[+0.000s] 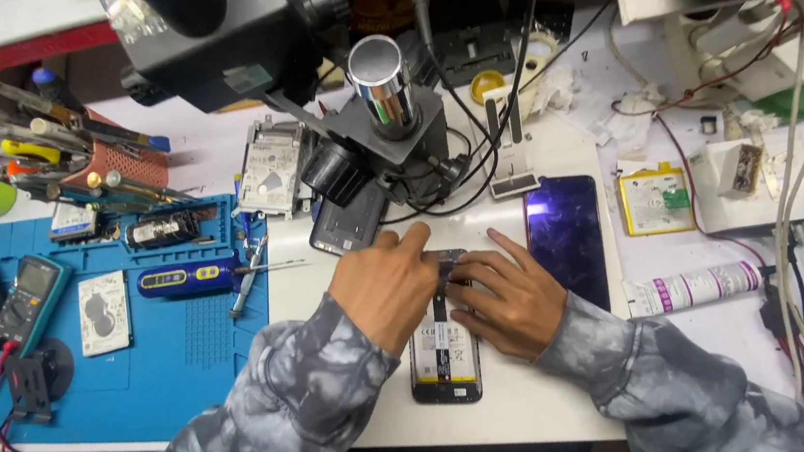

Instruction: The person uses a green plastic spudger to pry and lift a small component or ribbon cable near the top edge of a disassembled smartphone. The hands repeatedly insert the tool under the part and gently lever it upward while stabilizing the phone body.

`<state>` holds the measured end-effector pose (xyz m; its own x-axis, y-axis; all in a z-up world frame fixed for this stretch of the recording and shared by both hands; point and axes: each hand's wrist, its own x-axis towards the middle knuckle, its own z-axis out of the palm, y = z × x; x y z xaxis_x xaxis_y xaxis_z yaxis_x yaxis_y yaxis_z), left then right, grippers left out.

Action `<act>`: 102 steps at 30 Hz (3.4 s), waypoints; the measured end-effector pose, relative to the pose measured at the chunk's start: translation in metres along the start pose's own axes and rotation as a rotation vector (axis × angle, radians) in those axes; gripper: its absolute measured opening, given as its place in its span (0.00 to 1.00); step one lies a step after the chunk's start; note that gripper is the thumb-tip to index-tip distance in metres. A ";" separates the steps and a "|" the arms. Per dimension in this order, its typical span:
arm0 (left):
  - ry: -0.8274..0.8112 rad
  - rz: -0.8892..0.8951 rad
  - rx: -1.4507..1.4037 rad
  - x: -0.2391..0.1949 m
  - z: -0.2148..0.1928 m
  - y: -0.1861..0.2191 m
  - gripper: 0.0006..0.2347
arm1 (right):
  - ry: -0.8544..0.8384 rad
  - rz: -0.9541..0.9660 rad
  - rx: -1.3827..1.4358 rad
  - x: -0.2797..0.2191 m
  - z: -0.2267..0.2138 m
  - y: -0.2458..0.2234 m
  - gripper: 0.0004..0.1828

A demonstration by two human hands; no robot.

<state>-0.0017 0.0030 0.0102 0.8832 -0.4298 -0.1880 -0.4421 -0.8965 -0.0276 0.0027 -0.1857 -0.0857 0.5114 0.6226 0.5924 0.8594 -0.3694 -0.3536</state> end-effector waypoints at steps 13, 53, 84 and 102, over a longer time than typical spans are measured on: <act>0.089 -0.060 0.073 -0.007 -0.002 -0.011 0.03 | -0.009 0.014 0.017 -0.001 0.003 0.006 0.08; 0.199 0.169 -0.041 -0.014 -0.016 -0.001 0.02 | 0.148 0.001 0.092 0.010 -0.010 -0.006 0.04; 0.182 0.088 -0.010 0.001 0.008 -0.004 0.04 | -0.049 0.068 -0.101 0.007 -0.016 0.007 0.24; 0.378 0.161 -0.061 0.003 0.012 0.004 0.03 | -0.058 0.103 -0.078 0.004 -0.010 0.010 0.23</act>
<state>-0.0033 -0.0005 -0.0025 0.8037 -0.5641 0.1894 -0.5794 -0.8144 0.0334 0.0133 -0.1936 -0.0791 0.5978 0.6167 0.5122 0.8011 -0.4846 -0.3513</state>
